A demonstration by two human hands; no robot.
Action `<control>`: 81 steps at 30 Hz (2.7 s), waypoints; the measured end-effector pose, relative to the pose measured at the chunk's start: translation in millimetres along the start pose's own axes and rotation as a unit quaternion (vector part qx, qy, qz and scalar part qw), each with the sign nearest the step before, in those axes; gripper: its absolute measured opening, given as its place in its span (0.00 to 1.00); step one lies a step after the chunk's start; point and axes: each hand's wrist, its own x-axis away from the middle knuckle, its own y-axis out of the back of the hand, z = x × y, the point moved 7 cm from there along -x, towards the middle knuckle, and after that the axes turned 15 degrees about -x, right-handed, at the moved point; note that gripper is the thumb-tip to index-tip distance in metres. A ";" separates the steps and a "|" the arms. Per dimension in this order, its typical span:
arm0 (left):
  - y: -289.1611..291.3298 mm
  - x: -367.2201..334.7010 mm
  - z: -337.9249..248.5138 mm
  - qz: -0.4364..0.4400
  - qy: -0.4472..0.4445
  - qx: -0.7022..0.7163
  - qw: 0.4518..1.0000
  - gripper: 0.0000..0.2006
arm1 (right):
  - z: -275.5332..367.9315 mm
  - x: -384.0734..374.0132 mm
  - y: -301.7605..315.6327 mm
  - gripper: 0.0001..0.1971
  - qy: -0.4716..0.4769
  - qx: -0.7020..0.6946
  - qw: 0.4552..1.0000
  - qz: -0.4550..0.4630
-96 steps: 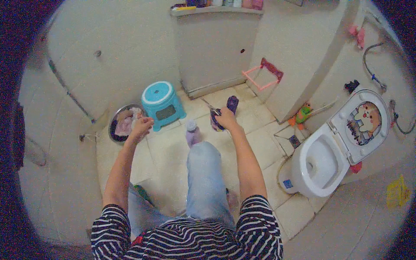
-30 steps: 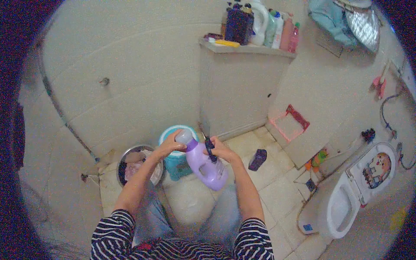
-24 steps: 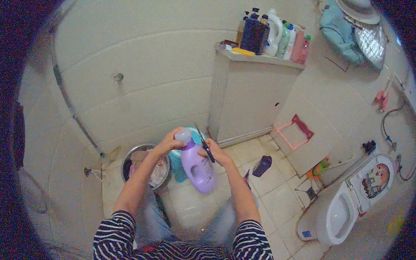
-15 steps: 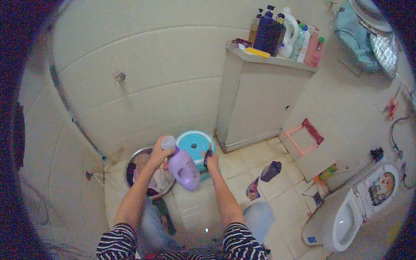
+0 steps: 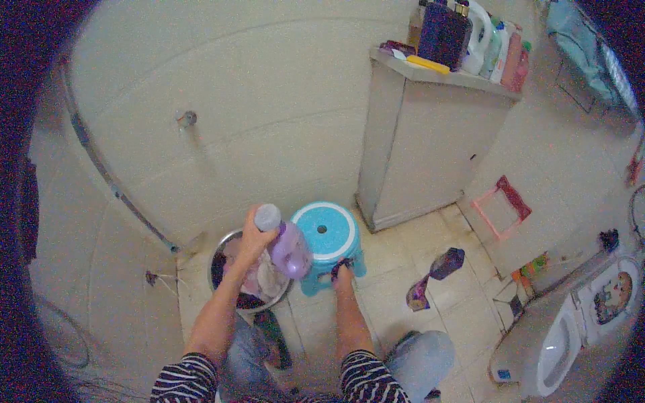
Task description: Refilling a fabric softener bottle from a refill pouch using scissors.
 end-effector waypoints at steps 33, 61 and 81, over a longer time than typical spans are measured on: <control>-106.7 57.6 -26.7 0.261 -0.169 0.043 0.949 0.31 | 154.1 304.9 -218.6 0.23 0.477 0.632 0.472 0.388; -143.5 112.5 -175.1 0.032 -0.315 -0.097 0.943 0.31 | 219.1 215.3 -65.2 0.15 0.041 0.058 0.949 0.308; -306.7 76.5 8.6 0.225 -0.055 -0.666 0.709 0.21 | 344.0 200.1 0.9 0.15 0.308 0.204 0.918 0.143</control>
